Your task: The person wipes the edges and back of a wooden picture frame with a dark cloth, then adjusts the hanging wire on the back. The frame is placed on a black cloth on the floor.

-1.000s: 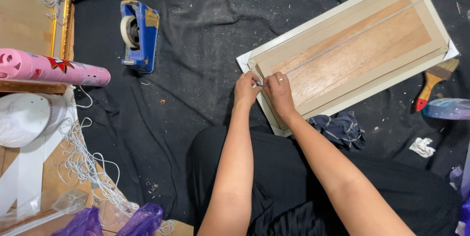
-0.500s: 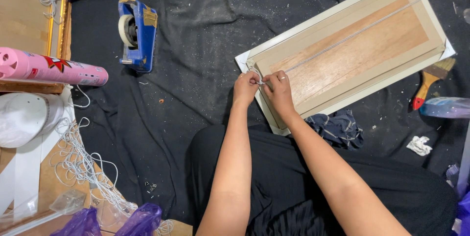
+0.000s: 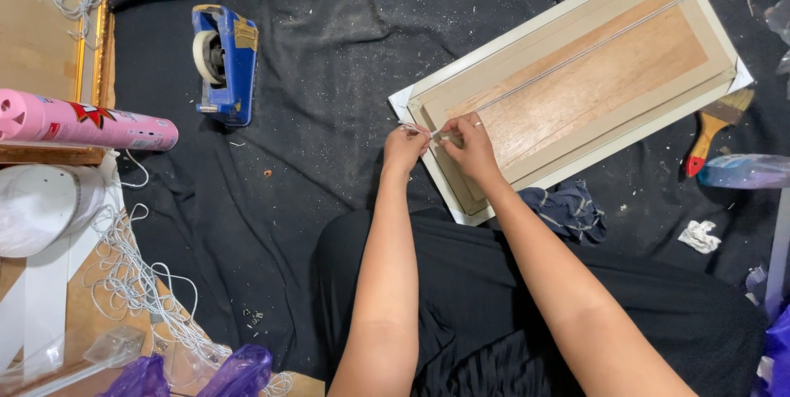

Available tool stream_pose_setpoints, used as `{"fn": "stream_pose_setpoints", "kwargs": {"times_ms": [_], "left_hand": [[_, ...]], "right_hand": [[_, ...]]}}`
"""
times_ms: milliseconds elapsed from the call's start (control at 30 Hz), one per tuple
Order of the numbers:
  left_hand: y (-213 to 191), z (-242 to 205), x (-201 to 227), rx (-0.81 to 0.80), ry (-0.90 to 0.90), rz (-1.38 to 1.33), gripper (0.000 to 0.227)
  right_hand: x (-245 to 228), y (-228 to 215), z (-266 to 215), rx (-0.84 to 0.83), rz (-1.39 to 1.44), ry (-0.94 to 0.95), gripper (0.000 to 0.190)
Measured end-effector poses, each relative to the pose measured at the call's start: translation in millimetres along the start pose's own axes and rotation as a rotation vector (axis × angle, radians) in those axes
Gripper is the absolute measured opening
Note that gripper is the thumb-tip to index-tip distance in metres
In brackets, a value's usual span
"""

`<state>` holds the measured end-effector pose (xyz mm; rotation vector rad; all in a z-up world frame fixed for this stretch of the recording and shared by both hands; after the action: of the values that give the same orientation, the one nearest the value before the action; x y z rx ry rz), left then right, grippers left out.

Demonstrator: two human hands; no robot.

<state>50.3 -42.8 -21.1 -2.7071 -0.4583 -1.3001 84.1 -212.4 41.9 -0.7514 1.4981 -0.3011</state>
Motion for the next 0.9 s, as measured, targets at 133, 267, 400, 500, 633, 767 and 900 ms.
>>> {"fn": "stream_pose_setpoints", "kwargs": {"times_ms": [133,267,400,500,633,767,900], "left_hand": [[-2,4,-6,0.012,-0.012,-0.065,0.025],[-4,-5,5,0.024,0.012,-0.066,0.023],[-12,-10,17,0.143,0.016,0.110,0.021],[-26,-56,76,0.436,0.188,0.414,0.038],[-14,-75,108,0.527,0.746,0.529,0.033],[15,-42,72,0.180,0.545,0.782,0.015],[23,-21,47,0.059,0.476,0.892,0.016]], "right_hand": [[-26,-4,-8,-0.023,-0.064,-0.002,0.038],[-29,-2,-3,0.016,-0.126,-0.074,0.033],[-31,-4,-1,0.032,-0.165,-0.027,0.028],[-33,-2,2,0.061,-0.183,-0.056,0.027],[-22,3,3,0.074,-0.185,-0.056,0.027],[-21,0,1,0.056,-0.166,-0.021,0.026],[-23,-2,1,0.055,-0.151,-0.027,0.025]]}}
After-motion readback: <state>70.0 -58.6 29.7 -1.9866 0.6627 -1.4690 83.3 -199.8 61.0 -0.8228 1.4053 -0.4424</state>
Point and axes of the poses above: each hand's wrist, its own z-axis towards the middle knuckle, its own y-axis out of the palm, x = y × z, the point moved 7 cm from there along z, towards the middle knuckle, and after that the axes turned 3 degrees about -z, right-handed, at the moved point
